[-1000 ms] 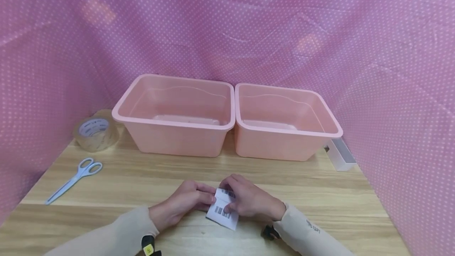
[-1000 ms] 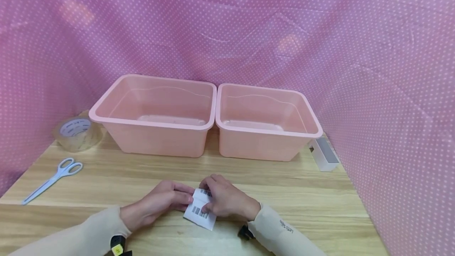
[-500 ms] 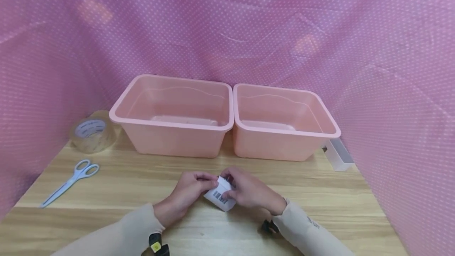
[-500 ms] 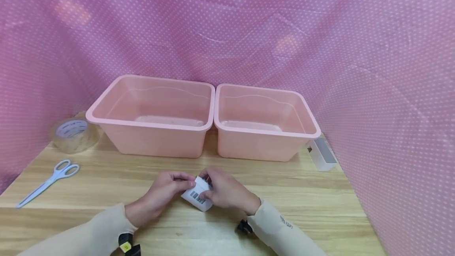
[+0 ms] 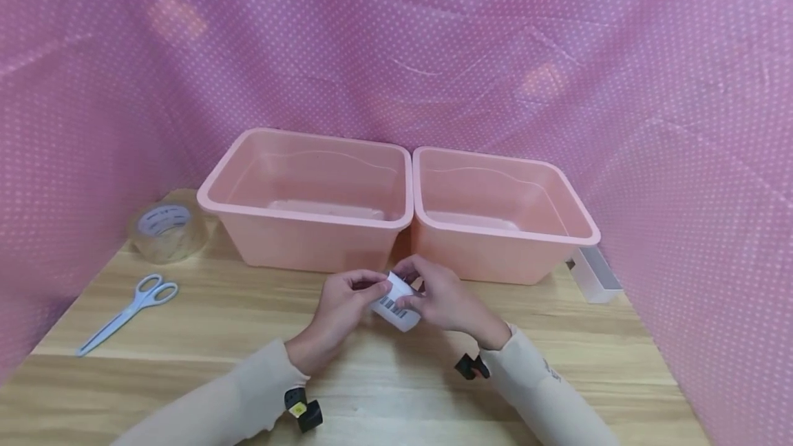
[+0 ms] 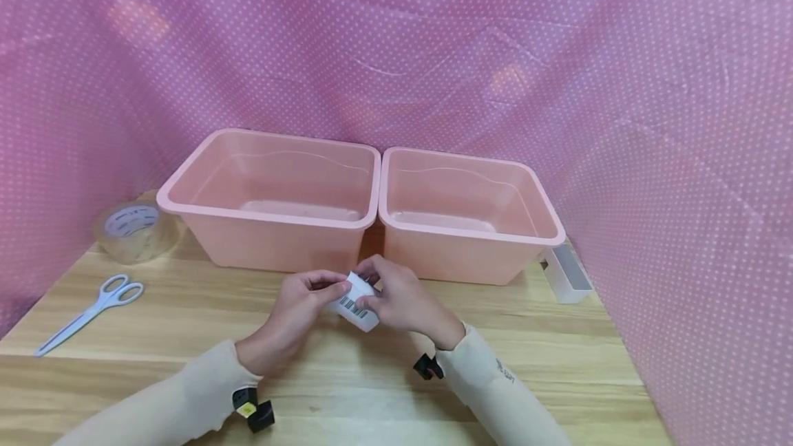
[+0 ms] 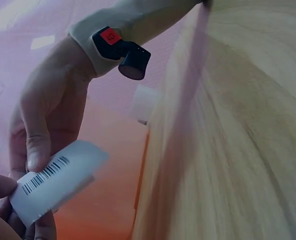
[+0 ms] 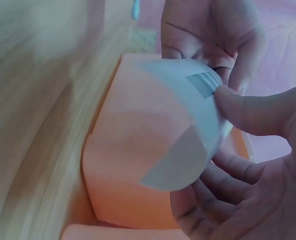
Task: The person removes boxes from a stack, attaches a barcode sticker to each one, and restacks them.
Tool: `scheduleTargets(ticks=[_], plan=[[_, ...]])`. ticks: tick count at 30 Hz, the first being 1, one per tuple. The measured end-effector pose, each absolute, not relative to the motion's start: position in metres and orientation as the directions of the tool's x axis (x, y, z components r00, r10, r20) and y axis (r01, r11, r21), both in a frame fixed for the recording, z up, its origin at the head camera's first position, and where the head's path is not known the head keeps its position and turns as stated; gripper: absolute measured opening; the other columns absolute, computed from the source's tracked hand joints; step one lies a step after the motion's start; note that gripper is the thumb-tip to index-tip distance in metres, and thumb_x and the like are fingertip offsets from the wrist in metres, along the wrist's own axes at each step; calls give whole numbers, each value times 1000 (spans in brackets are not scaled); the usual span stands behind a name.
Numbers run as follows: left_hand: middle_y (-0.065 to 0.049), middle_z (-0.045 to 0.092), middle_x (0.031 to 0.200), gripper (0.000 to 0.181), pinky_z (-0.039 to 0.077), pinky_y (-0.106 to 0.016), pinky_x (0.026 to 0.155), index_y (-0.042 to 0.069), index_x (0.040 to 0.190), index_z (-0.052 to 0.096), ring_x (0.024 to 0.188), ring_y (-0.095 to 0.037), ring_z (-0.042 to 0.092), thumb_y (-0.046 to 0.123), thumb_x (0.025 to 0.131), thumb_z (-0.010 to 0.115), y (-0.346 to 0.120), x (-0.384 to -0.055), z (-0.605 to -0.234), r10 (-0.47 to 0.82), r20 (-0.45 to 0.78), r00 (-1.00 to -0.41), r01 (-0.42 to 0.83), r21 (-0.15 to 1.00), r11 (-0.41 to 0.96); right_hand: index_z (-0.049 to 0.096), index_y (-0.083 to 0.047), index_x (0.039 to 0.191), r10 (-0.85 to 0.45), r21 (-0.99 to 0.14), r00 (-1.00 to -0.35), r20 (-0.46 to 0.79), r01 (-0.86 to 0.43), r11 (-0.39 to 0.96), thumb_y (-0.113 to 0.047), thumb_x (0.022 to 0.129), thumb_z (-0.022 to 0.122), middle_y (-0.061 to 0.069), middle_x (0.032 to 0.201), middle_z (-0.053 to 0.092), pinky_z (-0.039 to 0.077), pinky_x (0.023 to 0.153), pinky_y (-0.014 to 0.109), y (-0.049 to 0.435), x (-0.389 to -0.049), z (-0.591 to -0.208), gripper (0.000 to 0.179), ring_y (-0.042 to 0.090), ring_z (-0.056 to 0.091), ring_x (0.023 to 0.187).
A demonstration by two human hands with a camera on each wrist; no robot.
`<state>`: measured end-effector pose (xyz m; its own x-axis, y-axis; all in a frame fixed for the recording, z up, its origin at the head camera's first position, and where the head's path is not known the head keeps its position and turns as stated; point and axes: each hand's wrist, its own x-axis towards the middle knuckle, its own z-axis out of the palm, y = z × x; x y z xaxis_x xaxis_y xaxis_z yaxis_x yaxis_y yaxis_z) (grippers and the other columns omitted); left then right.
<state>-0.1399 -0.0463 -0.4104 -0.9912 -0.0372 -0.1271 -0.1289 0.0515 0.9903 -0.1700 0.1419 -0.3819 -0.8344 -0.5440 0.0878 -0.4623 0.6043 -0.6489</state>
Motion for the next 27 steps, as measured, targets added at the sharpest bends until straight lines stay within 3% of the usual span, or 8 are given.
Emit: scheduleTargets(ticks=[8, 11, 18, 27], plan=[[-10, 77, 99, 16, 56, -24, 76, 5, 100, 79, 89, -14, 67, 13, 86, 78, -38, -142, -414, -40, -83, -996, -84, 996, 23, 67, -11, 105, -484, -558, -813, 324, -577, 596, -4, 84, 79, 0, 97, 72, 63, 73, 30, 145, -171, -384, 26, 13, 68, 86], [-8, 77, 101, 16, 57, -23, 76, 6, 100, 79, 91, -15, 68, 14, 87, 78, -36, -141, -415, -23, -107, -994, -107, 994, 16, 68, -12, 98, -485, -541, -789, 376, -612, 577, 0, 83, 79, -2, 91, 72, 61, 69, 25, 146, -169, -385, 22, 9, 67, 80], [-10, 77, 112, 15, 56, -22, 83, 3, 98, 79, 102, -16, 68, 14, 88, 77, -35, -138, -420, -6, -116, -993, -116, 993, 19, 71, -13, 90, -508, -512, -767, 391, -640, 572, -3, 83, 80, -3, 85, 73, 59, 66, 17, 145, -165, -388, 15, 5, 65, 75], [-10, 77, 109, 16, 56, -18, 79, 2, 101, 78, 94, -11, 68, 12, 88, 78, -34, -137, -419, -20, -131, -991, -130, 990, -44, 75, -12, 87, -474, -518, -785, 398, -619, 591, -7, 84, 80, -2, 81, 75, 56, 62, 14, 144, -164, -390, 7, 4, 63, 70]])
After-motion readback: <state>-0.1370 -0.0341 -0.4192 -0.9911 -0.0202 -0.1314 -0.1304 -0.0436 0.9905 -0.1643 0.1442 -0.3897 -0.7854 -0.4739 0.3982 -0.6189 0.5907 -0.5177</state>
